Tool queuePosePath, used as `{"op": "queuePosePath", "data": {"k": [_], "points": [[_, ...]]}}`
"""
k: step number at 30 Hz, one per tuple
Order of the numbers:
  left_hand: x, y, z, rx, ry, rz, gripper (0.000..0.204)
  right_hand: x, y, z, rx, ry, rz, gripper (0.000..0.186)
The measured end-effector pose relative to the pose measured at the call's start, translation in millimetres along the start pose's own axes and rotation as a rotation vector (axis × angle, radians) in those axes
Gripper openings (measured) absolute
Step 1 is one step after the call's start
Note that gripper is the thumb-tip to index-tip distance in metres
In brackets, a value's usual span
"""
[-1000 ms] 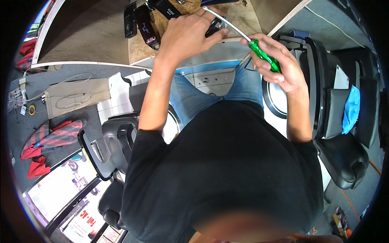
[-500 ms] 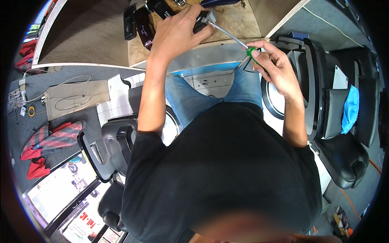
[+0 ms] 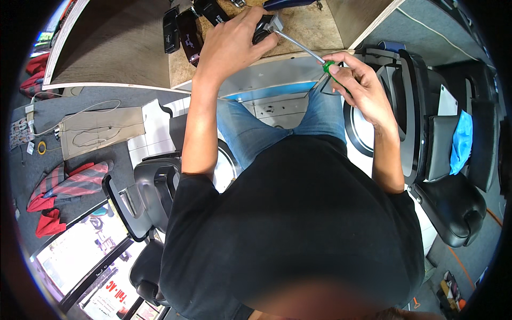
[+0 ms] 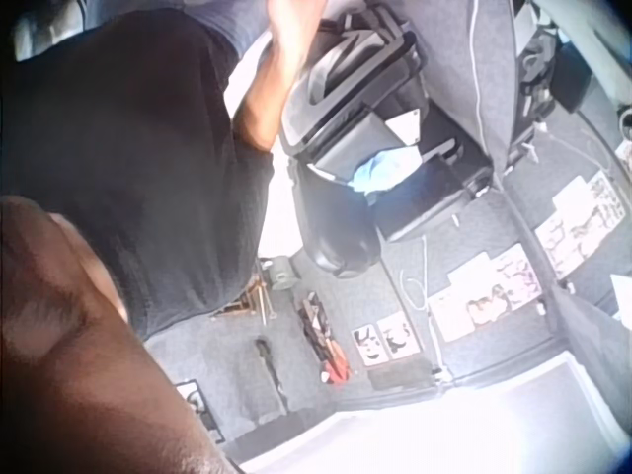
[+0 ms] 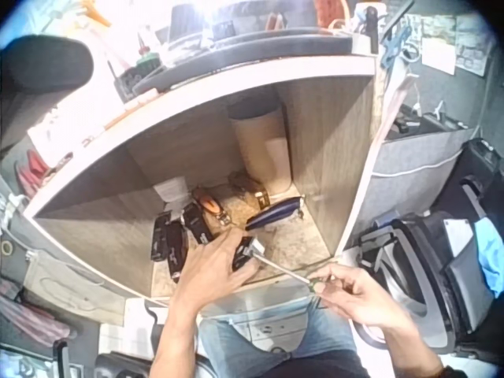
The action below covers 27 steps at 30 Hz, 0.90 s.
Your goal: The person uses a screwdriver to remove screws from the blade assembly of hair clippers and then detaches the blade.
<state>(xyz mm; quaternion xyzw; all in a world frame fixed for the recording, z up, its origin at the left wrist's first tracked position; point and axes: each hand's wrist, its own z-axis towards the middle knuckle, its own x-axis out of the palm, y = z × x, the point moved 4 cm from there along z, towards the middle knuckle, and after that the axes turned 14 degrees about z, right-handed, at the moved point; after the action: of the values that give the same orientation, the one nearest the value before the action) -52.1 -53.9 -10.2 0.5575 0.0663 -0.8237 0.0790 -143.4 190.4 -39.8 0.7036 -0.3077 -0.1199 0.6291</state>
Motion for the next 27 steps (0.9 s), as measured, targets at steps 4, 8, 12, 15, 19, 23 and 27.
{"op": "queuePosePath", "data": {"k": [4,8,12,15,19,23,27], "points": [[1,1,-1,-0.009,0.011,-0.005,0.046,-3,-2,2,-0.004,0.019,0.023,0.028],[1,0,-1,0.026,-0.041,-0.015,0.046,-9,-7,6,0.252,0.142,0.395,0.031],[0,-1,-1,0.062,-0.052,0.006,0.045,-2,-3,7,0.382,0.182,0.619,0.033],[2,-2,2,0.047,-0.017,0.039,0.045,-7,-4,12,0.344,0.196,0.574,0.033],[-3,-9,1,0.04,-0.025,0.046,0.044,-6,2,16,0.172,0.14,0.276,0.029],[-4,-13,2,0.041,-0.035,0.081,0.044,-10,1,21,0.063,0.096,0.013,0.026],[-2,-14,4,0.055,-0.015,0.1,0.046,-4,26,18,-0.366,0.073,-0.557,0.022]]}}
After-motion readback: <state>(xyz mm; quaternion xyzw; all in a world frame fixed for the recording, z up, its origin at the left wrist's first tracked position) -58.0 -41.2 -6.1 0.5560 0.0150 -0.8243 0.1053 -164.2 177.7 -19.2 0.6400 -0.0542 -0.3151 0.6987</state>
